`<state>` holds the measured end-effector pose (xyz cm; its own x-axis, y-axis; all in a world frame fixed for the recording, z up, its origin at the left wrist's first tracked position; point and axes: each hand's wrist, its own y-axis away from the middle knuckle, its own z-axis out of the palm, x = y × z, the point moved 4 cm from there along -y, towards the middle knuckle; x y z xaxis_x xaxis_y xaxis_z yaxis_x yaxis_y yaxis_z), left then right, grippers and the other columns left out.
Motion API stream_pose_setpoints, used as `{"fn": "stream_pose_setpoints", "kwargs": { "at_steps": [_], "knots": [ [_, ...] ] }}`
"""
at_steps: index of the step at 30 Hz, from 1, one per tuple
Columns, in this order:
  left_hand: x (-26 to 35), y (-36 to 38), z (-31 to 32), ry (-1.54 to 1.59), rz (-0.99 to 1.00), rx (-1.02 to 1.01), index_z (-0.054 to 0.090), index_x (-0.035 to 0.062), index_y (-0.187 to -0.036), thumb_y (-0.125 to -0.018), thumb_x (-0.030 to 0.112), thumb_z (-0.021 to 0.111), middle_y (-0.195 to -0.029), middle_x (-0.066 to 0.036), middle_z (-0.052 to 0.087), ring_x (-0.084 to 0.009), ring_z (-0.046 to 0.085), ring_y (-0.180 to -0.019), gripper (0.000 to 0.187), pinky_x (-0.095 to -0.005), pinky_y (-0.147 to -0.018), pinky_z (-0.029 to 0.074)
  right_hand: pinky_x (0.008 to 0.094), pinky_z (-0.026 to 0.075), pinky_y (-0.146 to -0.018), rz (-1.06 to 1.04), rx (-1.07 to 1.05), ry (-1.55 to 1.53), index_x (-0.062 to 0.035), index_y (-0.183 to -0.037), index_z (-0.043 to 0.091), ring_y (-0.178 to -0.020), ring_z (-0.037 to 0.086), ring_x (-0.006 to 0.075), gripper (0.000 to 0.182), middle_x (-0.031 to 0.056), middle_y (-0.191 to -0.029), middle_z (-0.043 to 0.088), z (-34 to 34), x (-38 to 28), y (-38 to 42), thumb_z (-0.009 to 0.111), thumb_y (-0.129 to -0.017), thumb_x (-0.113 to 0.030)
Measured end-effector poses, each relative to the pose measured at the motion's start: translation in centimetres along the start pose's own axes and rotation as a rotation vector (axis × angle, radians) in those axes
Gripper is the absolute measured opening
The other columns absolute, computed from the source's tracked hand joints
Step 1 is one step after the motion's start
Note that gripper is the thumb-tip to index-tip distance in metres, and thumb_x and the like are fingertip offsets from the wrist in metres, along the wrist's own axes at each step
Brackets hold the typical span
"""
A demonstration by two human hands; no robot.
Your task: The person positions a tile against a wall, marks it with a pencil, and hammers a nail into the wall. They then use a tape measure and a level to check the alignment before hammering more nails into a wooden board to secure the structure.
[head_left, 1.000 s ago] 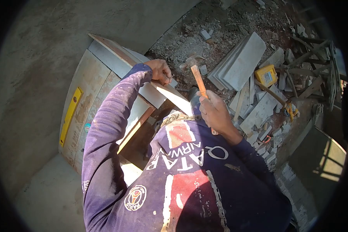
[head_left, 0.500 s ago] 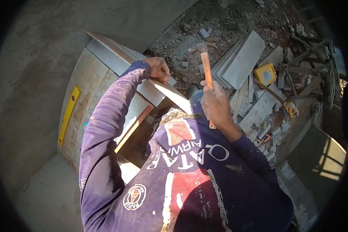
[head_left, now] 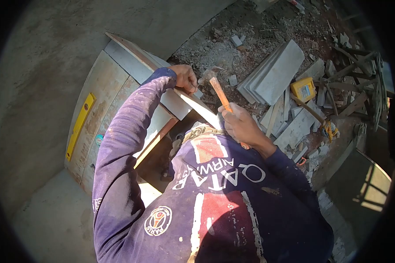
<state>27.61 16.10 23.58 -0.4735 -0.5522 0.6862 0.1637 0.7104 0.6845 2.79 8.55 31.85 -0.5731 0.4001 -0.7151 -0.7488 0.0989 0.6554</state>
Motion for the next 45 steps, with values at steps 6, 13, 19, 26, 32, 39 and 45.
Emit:
{"fn": "stream_pose_setpoints", "kwargs": {
  "at_steps": [6,13,19,26,32,39,45],
  "knots": [
    [0.5,0.2,-0.1,-0.020,-0.001,-0.015,0.077,0.0068,-0.087,-0.081,0.017,0.073,-0.079,0.000,0.074,-0.0106,0.065,-0.072,0.013,-0.0278,-0.070,0.051,0.0214,0.025,-0.038,-0.063,0.165,-0.219,-0.0031,-0.112,0.052,-0.046,0.032,0.0014,0.022,-0.0074,-0.063,0.036,-0.4,-2.0,0.9,0.047,-0.105,-0.023],
    [0.3,-0.4,-0.1,-0.045,0.014,-0.030,0.078,0.0062,-0.088,-0.081,0.017,0.075,-0.081,0.000,0.074,-0.0119,0.065,-0.075,0.013,-0.0285,-0.072,0.051,0.0235,0.032,-0.047,-0.037,0.230,0.161,0.0007,-0.111,0.055,-0.053,0.037,0.0040,0.021,-0.0056,-0.065,0.041,1.2,-0.1,1.2,0.048,-0.104,-0.018],
    [-0.2,-0.6,0.2,-0.049,0.081,0.005,0.078,0.0060,-0.087,-0.081,0.017,0.075,-0.083,-0.002,0.075,-0.0120,0.067,-0.076,0.013,-0.0280,-0.073,0.052,0.0270,0.038,-0.050,-0.301,0.625,-0.029,0.0002,-0.144,0.038,-0.056,0.046,0.0080,0.047,-0.0012,-0.069,0.048,1.5,-2.9,3.4,0.047,-0.102,-0.016],
    [0.4,-0.3,-0.1,-0.098,0.063,0.008,0.078,0.0054,-0.089,-0.082,0.016,0.075,-0.086,-0.003,0.076,-0.0135,0.068,-0.080,0.013,-0.0277,-0.076,0.053,0.0312,0.048,-0.064,-0.397,0.431,0.390,0.0013,-0.151,0.032,-0.065,0.056,0.0134,0.057,0.0053,-0.075,0.057,1.8,0.0,1.5,0.049,-0.099,-0.017],
    [0.2,-0.2,0.1,-0.078,0.039,-0.003,0.078,0.0052,-0.088,-0.081,0.015,0.075,-0.087,-0.003,0.076,-0.0130,0.069,-0.080,0.012,-0.0284,-0.077,0.053,0.0327,0.045,-0.055,-0.293,0.710,0.207,0.0012,-0.149,0.036,-0.056,0.054,0.0163,0.054,0.0070,-0.066,0.052,1.9,-2.3,2.6,0.047,-0.100,-0.018],
    [0.0,-0.5,0.0,-0.091,0.076,0.013,0.078,0.0052,-0.089,-0.080,0.015,0.077,-0.087,-0.003,0.076,-0.0137,0.069,-0.078,0.014,-0.0283,-0.076,0.053,0.0335,0.045,-0.056,-0.213,0.536,0.153,0.0007,-0.149,0.036,-0.058,0.054,0.0152,0.054,0.0080,-0.069,0.053,1.2,-2.2,2.8,0.047,-0.099,-0.018],
    [0.5,-0.2,-0.2,-0.121,0.008,0.002,0.079,0.0057,-0.091,-0.080,0.017,0.077,-0.086,-0.004,0.076,-0.0140,0.069,-0.078,0.016,-0.0291,-0.076,0.053,0.0357,0.050,-0.069,-0.690,0.488,0.805,0.0028,-0.149,0.034,-0.071,0.059,0.0191,0.057,0.0132,-0.084,0.058,2.0,2.8,0.1,0.049,-0.099,-0.018]
  ]
}}
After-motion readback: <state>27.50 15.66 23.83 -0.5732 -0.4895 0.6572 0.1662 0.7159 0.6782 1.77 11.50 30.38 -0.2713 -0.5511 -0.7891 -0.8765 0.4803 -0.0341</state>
